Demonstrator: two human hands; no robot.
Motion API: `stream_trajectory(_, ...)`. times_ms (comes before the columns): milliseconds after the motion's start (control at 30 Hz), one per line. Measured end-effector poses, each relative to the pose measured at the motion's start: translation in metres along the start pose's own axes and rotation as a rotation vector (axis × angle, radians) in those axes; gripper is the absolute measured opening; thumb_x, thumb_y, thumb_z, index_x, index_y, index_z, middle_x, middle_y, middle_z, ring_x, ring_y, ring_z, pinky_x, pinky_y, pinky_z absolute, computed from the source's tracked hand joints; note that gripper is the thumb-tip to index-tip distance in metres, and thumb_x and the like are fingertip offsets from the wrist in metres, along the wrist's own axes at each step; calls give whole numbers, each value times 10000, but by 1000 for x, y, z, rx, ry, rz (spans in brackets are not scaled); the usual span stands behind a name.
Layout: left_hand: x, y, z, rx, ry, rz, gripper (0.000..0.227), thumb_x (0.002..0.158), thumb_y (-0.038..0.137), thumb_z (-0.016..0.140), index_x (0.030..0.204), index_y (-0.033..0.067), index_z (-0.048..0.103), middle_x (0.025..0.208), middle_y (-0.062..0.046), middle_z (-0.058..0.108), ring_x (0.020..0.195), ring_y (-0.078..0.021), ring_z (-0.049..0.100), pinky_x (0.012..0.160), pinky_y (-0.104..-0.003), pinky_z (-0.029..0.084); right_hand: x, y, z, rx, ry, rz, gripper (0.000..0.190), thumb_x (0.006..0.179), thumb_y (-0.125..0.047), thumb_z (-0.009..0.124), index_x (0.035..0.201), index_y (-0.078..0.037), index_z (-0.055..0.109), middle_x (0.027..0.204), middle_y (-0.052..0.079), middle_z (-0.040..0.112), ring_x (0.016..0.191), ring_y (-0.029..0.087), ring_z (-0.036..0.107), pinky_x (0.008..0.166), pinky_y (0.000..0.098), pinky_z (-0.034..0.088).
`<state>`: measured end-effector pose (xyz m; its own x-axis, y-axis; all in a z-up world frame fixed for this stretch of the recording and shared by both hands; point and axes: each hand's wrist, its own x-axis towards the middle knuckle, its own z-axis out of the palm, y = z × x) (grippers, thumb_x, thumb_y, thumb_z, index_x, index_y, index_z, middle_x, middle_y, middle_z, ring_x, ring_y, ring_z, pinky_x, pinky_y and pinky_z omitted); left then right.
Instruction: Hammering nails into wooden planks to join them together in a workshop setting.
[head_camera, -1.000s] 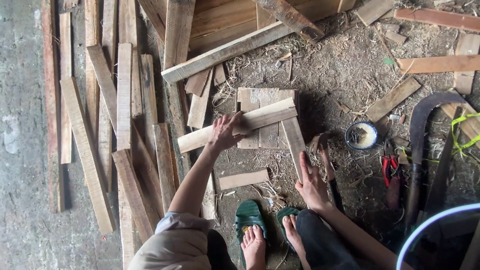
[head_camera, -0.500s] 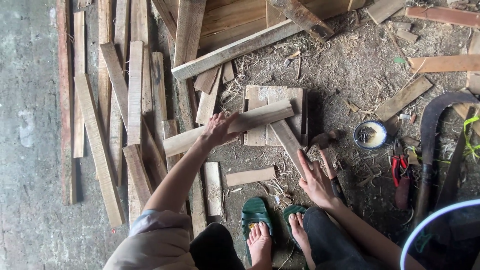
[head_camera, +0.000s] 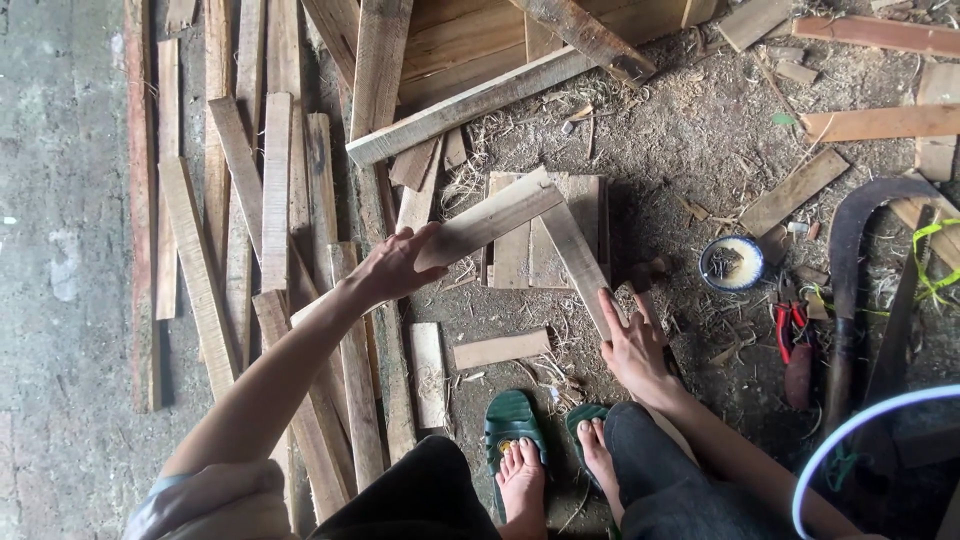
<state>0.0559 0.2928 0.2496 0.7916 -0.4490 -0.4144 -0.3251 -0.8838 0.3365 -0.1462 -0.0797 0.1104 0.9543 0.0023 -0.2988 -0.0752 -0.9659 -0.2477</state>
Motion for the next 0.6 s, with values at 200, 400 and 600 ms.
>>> stream_trajectory(200,-44,28,-24,-160,215,106,446,959,159,615,1405,178,602,789,-170,684,722,-377,723,608,-448,577,22,-16,-65,405,-67,-125,693,915,-261,701,1561,-311,458,1225,185,625,1073,306,706,866,462,611)
stream_trajectory(400,-20,0,-5,-136,460,185,370,929,29,599,1275,111,702,711,-96,694,673,-251,691,866,-425,585,14,-83,-156,718,-191,-239,479,991,-161,623,1463,-107,559,1190,260,686,1131,393,696,922,534,590)
stream_trajectory(600,-101,69,-67,-148,342,96,540,814,158,726,1346,141,633,1084,-169,707,1033,-436,689,887,-594,544,-57,-81,-154,535,-502,-368,469,995,-181,583,1453,-86,555,1008,232,748,948,383,756,811,504,639)
